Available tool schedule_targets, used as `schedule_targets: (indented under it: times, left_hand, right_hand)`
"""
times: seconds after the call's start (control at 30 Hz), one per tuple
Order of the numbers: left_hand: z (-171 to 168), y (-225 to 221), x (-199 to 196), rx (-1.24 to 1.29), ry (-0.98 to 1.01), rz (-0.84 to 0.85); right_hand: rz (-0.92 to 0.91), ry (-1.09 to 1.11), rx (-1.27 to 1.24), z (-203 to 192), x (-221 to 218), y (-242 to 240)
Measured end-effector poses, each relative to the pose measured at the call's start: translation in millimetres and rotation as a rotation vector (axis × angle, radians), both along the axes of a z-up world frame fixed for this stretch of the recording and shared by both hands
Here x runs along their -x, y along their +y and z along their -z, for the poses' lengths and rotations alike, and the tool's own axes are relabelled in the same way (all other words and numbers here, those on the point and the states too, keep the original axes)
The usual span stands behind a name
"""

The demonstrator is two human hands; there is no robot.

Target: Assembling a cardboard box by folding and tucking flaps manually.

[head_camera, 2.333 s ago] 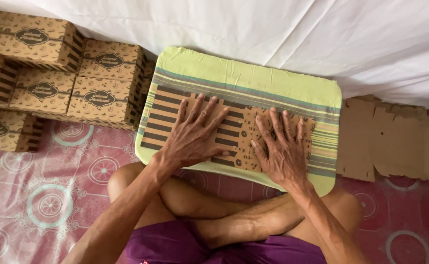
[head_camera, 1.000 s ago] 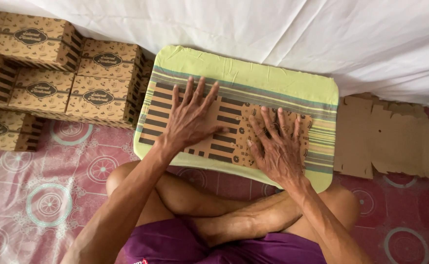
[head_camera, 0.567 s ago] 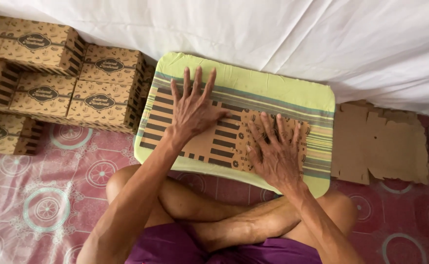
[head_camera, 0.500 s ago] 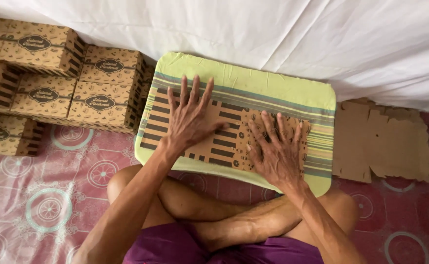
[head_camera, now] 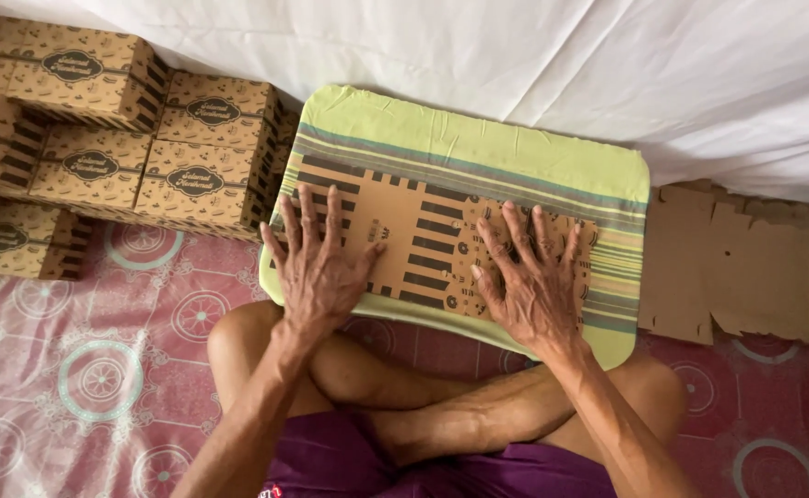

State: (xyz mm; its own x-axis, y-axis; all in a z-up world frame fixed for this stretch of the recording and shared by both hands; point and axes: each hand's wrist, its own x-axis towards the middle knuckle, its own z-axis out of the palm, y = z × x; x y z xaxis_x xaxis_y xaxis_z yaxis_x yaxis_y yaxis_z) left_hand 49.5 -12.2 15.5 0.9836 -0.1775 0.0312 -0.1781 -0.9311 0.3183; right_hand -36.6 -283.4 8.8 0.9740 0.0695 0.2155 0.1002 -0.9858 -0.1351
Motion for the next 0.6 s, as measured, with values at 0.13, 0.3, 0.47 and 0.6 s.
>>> schedule_targets:
  times: [0.13,0.3,0.47,0.6]
  left_hand:
    - [19,-37,24,0.047,-0.082,-0.035]
    - [19,-77,45,0.094,-0.078,0.102]
    - [26,-36,24,0.046,-0.169,0.05]
    - [10,14,-1,0.01,-0.179,-0.071]
  right_hand:
    - [-0.029,0.024,-0.026,3,0,-3]
    - [-0.018,-0.004,-0.002,-4,1,1]
    - [-0.014,0.016,-0.034,-6,3,0]
    - [-0.015,0.015,-0.041,-9,2,2]
